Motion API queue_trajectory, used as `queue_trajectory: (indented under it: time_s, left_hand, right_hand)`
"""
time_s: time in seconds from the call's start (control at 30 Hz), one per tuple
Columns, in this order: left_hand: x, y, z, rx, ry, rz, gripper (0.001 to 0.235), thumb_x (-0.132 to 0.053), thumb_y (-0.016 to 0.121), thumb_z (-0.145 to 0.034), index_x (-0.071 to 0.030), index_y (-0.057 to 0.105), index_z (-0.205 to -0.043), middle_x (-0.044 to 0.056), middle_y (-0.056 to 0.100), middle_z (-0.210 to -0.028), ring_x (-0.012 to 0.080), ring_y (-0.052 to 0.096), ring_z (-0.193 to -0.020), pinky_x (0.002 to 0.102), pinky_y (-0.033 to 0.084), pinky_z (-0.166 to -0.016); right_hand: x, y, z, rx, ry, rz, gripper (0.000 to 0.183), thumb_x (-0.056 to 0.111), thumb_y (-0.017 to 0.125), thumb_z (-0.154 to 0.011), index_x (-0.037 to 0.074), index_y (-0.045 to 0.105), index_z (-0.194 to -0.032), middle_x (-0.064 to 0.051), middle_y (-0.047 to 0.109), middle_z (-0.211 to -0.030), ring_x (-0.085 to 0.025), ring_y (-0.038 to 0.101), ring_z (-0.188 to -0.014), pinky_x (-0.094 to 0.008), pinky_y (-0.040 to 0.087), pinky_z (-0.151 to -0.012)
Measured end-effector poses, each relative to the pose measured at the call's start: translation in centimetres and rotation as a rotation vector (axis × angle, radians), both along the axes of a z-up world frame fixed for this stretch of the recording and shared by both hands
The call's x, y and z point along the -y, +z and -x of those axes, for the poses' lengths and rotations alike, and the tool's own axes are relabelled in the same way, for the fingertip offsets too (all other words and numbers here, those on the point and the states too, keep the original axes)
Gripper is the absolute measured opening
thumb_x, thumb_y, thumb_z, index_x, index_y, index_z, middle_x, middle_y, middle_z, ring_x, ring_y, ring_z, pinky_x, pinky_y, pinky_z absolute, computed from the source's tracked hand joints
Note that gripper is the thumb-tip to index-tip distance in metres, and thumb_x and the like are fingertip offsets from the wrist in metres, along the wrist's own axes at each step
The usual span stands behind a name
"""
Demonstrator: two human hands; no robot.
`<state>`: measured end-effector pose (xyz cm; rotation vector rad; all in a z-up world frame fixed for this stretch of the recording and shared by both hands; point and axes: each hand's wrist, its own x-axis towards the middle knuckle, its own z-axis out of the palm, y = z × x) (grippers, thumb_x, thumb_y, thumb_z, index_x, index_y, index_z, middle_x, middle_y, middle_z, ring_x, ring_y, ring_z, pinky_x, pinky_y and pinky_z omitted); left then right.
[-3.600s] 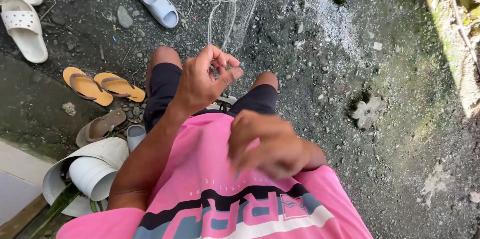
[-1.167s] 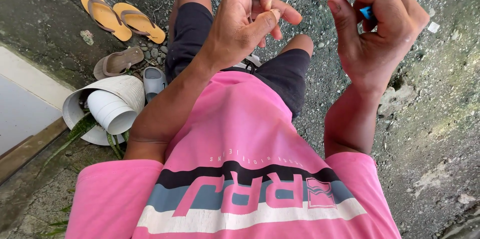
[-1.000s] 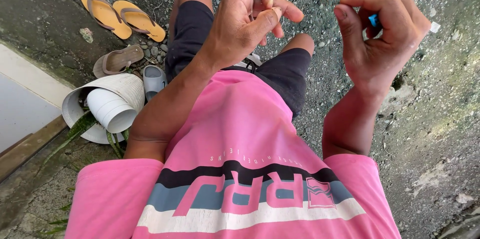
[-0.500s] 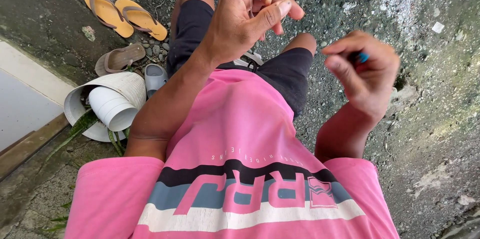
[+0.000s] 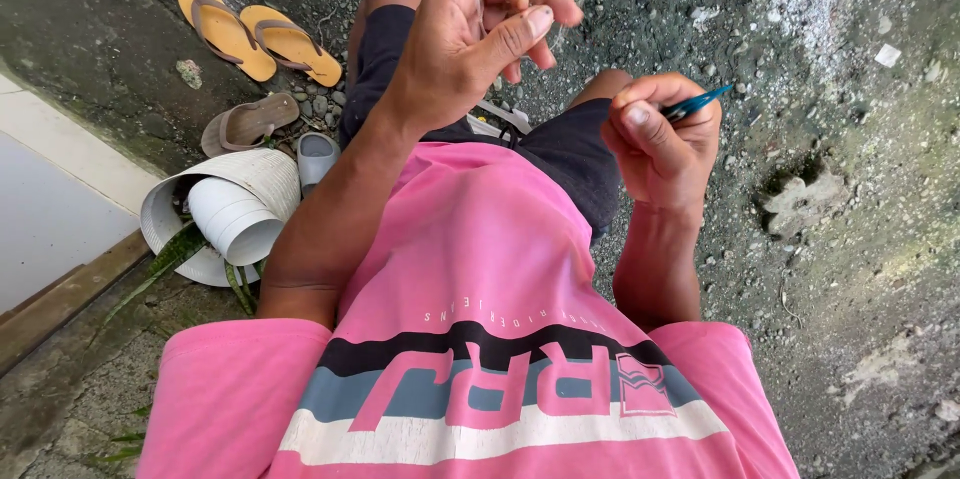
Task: Repairing a fishing net by threading line through the mesh using a shuttle tool and tying knots.
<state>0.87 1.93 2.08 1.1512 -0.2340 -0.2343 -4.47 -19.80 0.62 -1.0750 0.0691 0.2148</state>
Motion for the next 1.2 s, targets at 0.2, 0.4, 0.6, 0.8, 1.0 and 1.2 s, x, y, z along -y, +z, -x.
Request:
queue_trajectory:
  time_s: [0.2,0.4,0.6,0.8,1.0,1.2]
  left_hand:
    - [0.2,-0.3,0.2,0.035,0.035,0.123,0.015,-0.015,0.054,-0.096,-0.01,0.041,-0.09,0.007,0.05,-0.095,0.0152,0.064,-0.065,0.018,0.044,-0.049]
    - [-0.8,-1.9,0.3,-0.056,-0.101,0.211,0.013,-0.014,0.051,-0.091,-0.014,0.039,-0.094,0.003,0.053,-0.087,0.0158,0.062,-0.075,0.022,0.046,-0.061]
    - [-1.1,-1.6,0.2,-0.041,-0.129,0.196,0.023,-0.011,0.056,-0.089,-0.014,0.034,-0.093,0.003,0.045,-0.085,0.0144,0.056,-0.075,0.022,0.045,-0.066]
    - [-0.6,-1.2,0.6,0.001,-0.094,0.105,0.026,0.0,0.057,-0.087,-0.011,0.035,-0.094,0.003,0.042,-0.082,0.0111,0.047,-0.071,0.024,0.051,-0.072]
    - [-1.0,-0.8,0.8,0.008,-0.133,0.085,0.023,0.0,0.055,-0.089,-0.01,0.036,-0.096,0.004,0.041,-0.085,0.0122,0.046,-0.074,0.027,0.053,-0.076]
    - [-0.9,-0.8,0.8,0.018,-0.104,0.072,0.024,0.0,0.056,-0.086,-0.011,0.037,-0.095,0.003,0.042,-0.085,0.0125,0.045,-0.076,0.026,0.05,-0.072]
  right_hand:
    - [-0.1,-0.2,-0.9,-0.034,0.045,0.02,0.014,0.009,0.065,-0.089,-0.002,0.06,-0.096,0.0,0.038,-0.058,-0.005,0.028,-0.052,-0.019,0.024,-0.05]
    - [-1.1,0.2,-0.7,0.045,0.078,0.051,0.017,0.012,0.067,-0.088,-0.002,0.059,-0.094,-0.002,0.042,-0.062,-0.009,0.032,-0.054,-0.022,0.028,-0.052]
    - [-2.5,5.1,-0.7,0.46,0.578,0.685,0.053,0.045,0.035,-0.098,0.001,0.057,-0.118,-0.008,0.055,-0.081,-0.015,0.054,-0.07,-0.027,0.041,-0.068]
    - [-3.5,6.9,-2.5,0.605,0.619,0.937,0.047,0.029,0.028,-0.103,-0.001,0.065,-0.109,-0.015,0.057,-0.099,-0.026,0.056,-0.085,-0.037,0.041,-0.077]
    - [-3.9,6.4,-5.0,0.759,0.139,1.108,0.016,0.009,0.054,-0.102,-0.004,0.061,-0.097,-0.017,0.055,-0.092,-0.027,0.055,-0.081,-0.036,0.044,-0.07]
    - [-2.6,8.0,-4.1,0.768,0.29,1.425,0.015,0.012,0.052,-0.105,0.001,0.062,-0.108,-0.013,0.053,-0.097,-0.026,0.055,-0.075,-0.037,0.043,-0.061]
